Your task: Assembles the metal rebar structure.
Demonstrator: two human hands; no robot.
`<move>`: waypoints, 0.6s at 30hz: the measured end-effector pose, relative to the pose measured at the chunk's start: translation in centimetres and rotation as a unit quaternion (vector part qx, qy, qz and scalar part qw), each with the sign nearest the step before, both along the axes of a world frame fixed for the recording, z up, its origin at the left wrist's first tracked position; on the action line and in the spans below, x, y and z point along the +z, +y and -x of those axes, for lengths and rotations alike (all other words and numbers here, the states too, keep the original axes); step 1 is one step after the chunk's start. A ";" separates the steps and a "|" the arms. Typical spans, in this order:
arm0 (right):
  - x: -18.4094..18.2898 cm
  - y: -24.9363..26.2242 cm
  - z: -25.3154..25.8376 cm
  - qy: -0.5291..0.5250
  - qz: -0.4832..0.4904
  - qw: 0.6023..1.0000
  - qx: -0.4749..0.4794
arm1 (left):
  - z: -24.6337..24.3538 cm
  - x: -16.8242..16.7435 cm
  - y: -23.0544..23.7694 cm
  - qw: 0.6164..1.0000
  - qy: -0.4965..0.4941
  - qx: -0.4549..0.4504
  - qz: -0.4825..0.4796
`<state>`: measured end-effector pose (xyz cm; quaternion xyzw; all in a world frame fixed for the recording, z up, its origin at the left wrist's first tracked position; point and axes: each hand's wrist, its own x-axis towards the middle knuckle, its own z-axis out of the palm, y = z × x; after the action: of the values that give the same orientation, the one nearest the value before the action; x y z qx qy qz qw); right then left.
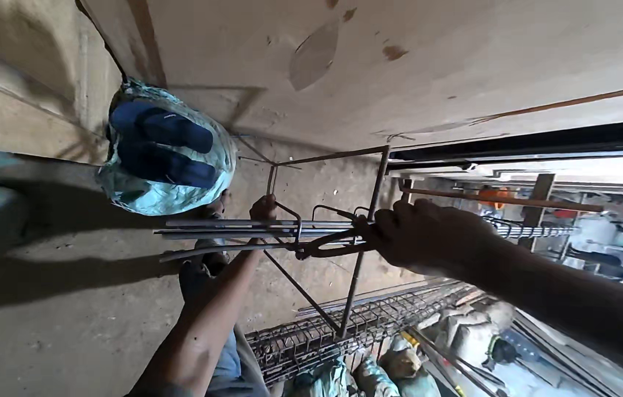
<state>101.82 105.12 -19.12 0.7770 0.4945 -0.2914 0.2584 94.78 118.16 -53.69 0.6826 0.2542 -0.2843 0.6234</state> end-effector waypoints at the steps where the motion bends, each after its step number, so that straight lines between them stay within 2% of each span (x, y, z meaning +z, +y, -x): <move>1: 0.2 0.0 0.3 0.007 0.031 0.999 -0.041 | 0.2 0.1 -0.1 1.000 -0.005 0.002 0.003; 3: 0.7 -0.2 2.2 0.056 0.123 0.974 -0.180 | 0.3 -0.1 -0.3 1.000 0.008 0.008 0.005; 5: 0.7 -1.4 4.8 0.172 0.149 0.904 -0.363 | 0.1 -0.6 -0.6 1.000 0.016 0.017 0.012; 6: 0.4 -1.9 6.3 0.238 0.125 0.833 -0.483 | 0.0 -0.6 -0.6 1.000 0.018 0.017 0.014; 7: 0.0 -2.1 7.7 0.303 0.104 0.723 -0.613 | -0.2 -0.4 -0.6 1.000 0.021 0.014 0.012; 8: -0.3 -2.3 9.3 0.361 0.079 0.589 -0.719 | -0.3 -0.2 -0.5 1.000 0.026 0.007 0.008; 9: -0.6 -2.5 10.9 0.397 0.056 0.469 -0.787 | -0.4 -0.2 -0.5 0.999 0.032 0.002 0.008; 10: -1.0 -2.6 12.2 0.408 0.040 0.408 -0.816 | -0.3 -0.5 -0.5 0.999 0.035 -0.001 0.009; 11: -1.3 -2.5 12.8 0.391 0.035 0.420 -0.818 | -0.4 -0.7 -0.5 0.999 0.038 -0.003 0.011; 12: -1.4 -2.2 13.0 0.352 0.048 0.485 -0.799 | -0.4 -0.6 -0.4 0.999 0.043 0.002 0.014; 14: -1.0 -1.1 13.3 0.235 0.109 0.660 -0.705 | -0.4 -0.2 -0.2 0.999 0.041 0.004 0.007; 16: 0.0 0.8 14.5 0.087 0.140 0.823 -0.543 | -0.4 -0.1 0.1 1.000 0.028 -0.004 0.009; 17: 0.2 1.1 15.8 -0.012 0.100 0.902 -0.421 | -0.2 0.1 0.2 1.000 0.019 -0.001 0.017; 18: 0.2 1.0 16.9 -0.106 0.070 0.943 -0.307 | 0.1 0.4 0.3 1.000 0.006 0.004 0.022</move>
<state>84.94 106.15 -18.95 0.8974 0.1802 -0.3063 0.2613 94.72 118.49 -53.34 0.6658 0.2540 -0.2913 0.6382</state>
